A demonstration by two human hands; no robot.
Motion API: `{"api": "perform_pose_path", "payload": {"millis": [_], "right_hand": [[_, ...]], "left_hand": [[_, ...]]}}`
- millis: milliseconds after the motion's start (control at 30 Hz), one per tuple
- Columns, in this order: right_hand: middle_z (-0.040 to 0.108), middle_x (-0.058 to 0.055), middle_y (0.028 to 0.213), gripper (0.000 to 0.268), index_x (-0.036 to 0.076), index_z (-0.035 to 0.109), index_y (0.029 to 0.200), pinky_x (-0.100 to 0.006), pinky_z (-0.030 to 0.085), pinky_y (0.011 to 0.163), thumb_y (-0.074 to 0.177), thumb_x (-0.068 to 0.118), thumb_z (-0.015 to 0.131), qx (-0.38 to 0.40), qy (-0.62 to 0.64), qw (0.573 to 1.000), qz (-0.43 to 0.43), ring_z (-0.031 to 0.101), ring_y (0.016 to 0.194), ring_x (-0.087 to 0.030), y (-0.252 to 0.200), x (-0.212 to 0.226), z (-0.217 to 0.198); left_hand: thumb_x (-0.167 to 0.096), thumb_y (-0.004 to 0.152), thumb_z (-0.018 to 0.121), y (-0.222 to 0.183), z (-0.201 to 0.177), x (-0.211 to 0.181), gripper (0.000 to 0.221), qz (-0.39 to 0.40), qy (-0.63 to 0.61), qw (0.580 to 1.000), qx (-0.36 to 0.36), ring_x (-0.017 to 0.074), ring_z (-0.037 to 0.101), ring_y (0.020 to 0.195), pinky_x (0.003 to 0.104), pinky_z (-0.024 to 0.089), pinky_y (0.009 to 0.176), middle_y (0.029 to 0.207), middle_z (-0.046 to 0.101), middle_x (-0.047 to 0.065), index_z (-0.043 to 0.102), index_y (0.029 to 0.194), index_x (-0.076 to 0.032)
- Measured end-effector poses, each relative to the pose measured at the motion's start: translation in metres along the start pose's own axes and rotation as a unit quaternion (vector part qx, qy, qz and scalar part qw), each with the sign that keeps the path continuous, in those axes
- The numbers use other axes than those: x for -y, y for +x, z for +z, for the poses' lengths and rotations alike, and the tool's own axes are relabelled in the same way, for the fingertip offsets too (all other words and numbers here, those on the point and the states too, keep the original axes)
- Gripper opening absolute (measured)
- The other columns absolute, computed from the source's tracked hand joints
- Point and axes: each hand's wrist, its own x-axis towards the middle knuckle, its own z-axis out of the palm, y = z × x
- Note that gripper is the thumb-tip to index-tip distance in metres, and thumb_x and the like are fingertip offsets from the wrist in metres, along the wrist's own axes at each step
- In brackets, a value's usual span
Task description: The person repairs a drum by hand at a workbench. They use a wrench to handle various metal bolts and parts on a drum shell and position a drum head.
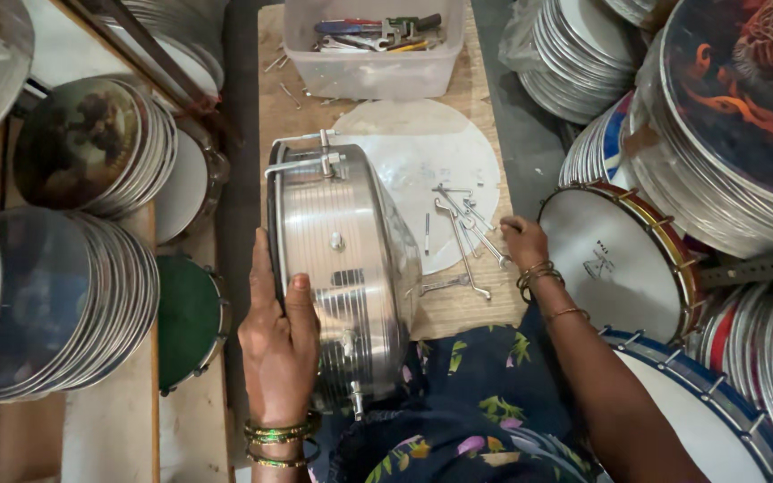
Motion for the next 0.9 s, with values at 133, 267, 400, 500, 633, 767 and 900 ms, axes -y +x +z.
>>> {"api": "perform_pose_path", "payload": {"millis": [133,267,400,500,633,767,900], "right_hand": [[0.076,-0.013,0.105,0.018,0.01,0.077,0.106,-0.038,0.054,0.083,0.091,0.015,0.07,-0.025,-0.075,0.976,-0.202,0.071,0.096,-0.028,0.014,-0.005,0.011],[0.072,-0.016,0.102,0.015,0.01,0.076,0.1,-0.047,0.053,0.083,0.089,0.02,0.073,-0.043,-0.238,0.957,-0.158,0.067,0.095,-0.037,0.016,0.005,0.028],[0.066,-0.019,0.1,0.019,0.006,0.073,0.096,-0.05,0.051,0.08,0.081,0.017,0.075,-0.112,-0.266,0.935,-0.206,0.063,0.095,-0.041,0.0,0.006,0.041],[0.064,-0.019,0.1,0.021,0.005,0.07,0.096,-0.051,0.05,0.081,0.081,0.018,0.076,-0.11,-0.278,0.933,-0.2,0.062,0.097,-0.041,-0.011,0.001,0.042],[0.064,-0.019,0.1,0.015,0.008,0.071,0.098,-0.051,0.05,0.084,0.089,0.019,0.074,-0.103,-0.264,0.93,-0.234,0.061,0.1,-0.041,-0.016,-0.01,0.032],[0.068,-0.02,0.102,0.012,0.008,0.072,0.102,-0.052,0.051,0.084,0.093,0.016,0.071,-0.094,-0.221,0.944,-0.226,0.064,0.097,-0.043,-0.017,-0.007,0.016],[0.073,-0.02,0.102,0.016,0.006,0.071,0.108,-0.049,0.053,0.084,0.095,0.014,0.069,-0.121,-0.143,0.952,-0.24,0.068,0.095,-0.042,-0.027,0.017,0.003]], "left_hand": [[-0.025,0.104,0.05,0.012,0.005,-0.004,0.058,-0.026,0.005,1.0,0.005,0.0208,0.055,0.044,0.036,0.042,0.044,0.052,0.056,0.014,0.039,0.156,0.0],[-0.024,0.105,0.049,0.022,0.005,-0.008,0.058,-0.028,-0.012,1.0,-0.002,0.0182,0.059,0.048,0.034,0.045,0.045,0.055,0.058,0.012,0.038,0.156,0.0],[-0.024,0.104,0.049,0.024,0.007,-0.009,0.058,-0.058,0.001,0.998,-0.001,0.0193,0.059,0.046,0.035,0.045,0.044,0.052,0.059,0.011,0.036,0.156,-0.001],[-0.024,0.103,0.05,0.023,0.007,-0.007,0.059,-0.051,-0.003,0.999,-0.007,0.0231,0.058,0.045,0.037,0.044,0.044,0.053,0.058,0.013,0.038,0.156,-0.002],[-0.023,0.102,0.053,0.021,0.008,0.001,0.057,-0.049,0.003,0.999,-0.015,0.0299,0.055,0.044,0.041,0.043,0.046,0.054,0.055,0.019,0.042,0.155,-0.005],[-0.025,0.102,0.057,0.017,0.011,0.008,0.056,-0.012,-0.002,0.999,-0.043,0.0336,0.061,0.051,0.044,0.044,0.047,0.06,0.06,0.02,0.044,0.152,-0.004],[-0.023,0.102,0.059,0.008,0.014,0.012,0.057,0.028,0.008,0.997,-0.07,0.0367,0.061,0.052,0.046,0.043,0.048,0.064,0.06,0.021,0.043,0.154,-0.004]]}}
